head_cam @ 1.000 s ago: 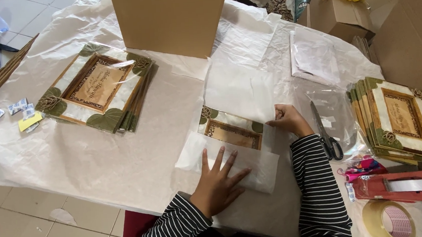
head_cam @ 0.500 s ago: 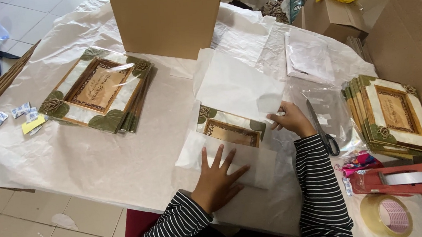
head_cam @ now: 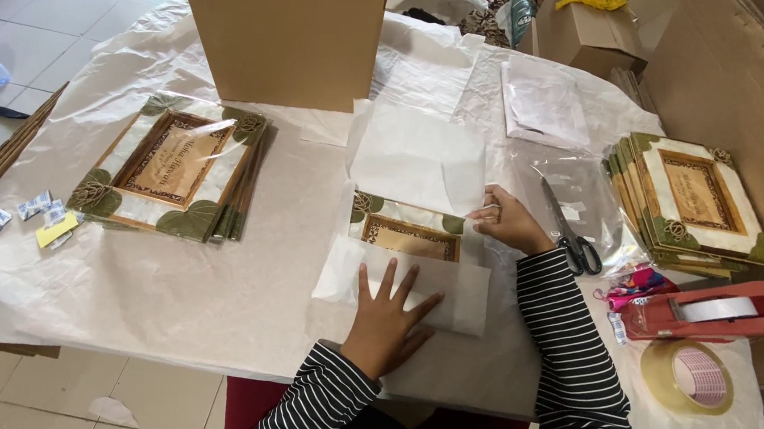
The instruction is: Wrapping decorative frames in protective paper and placing them into a cardboard box for shipping.
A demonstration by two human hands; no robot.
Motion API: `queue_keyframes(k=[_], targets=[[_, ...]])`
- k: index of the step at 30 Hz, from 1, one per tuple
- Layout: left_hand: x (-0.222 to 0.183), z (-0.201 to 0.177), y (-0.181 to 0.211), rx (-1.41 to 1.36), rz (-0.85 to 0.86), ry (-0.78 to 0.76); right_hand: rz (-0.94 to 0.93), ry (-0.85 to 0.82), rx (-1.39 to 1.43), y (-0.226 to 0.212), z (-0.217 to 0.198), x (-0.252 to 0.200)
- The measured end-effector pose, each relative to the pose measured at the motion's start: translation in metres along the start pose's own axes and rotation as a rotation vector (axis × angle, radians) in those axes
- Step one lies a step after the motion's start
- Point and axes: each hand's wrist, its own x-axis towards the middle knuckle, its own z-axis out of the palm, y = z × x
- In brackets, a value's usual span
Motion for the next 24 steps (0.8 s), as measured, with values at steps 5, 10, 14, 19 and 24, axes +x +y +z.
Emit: queue_keyframes(k=[5, 10, 14, 19, 24], targets=[[0.000, -0.001, 0.001, -0.001, -0.003, -0.016, -0.145, 0.188, -0.037, 0.016, 0.012, 0.000], [0.000, 0.001, 0.001, 0.031, -0.001, -0.010, -0.254, 0.360, -0.165, 0.031, 0.024, 0.000], [0.000, -0.003, 0.002, 0.023, -0.003, -0.044, -0.458, 0.479, -0.099, 0.042, 0.033, -0.003], [-0.001, -0.004, 0.003, 0.055, 0.007, -0.014, -0.567, 0.438, -0.036, 0.044, 0.032, -0.005], [-0.001, -0.008, 0.001, 0.010, 0.026, 0.019, -0.184, 0.481, 0.052, 0.008, 0.024, -0.027]])
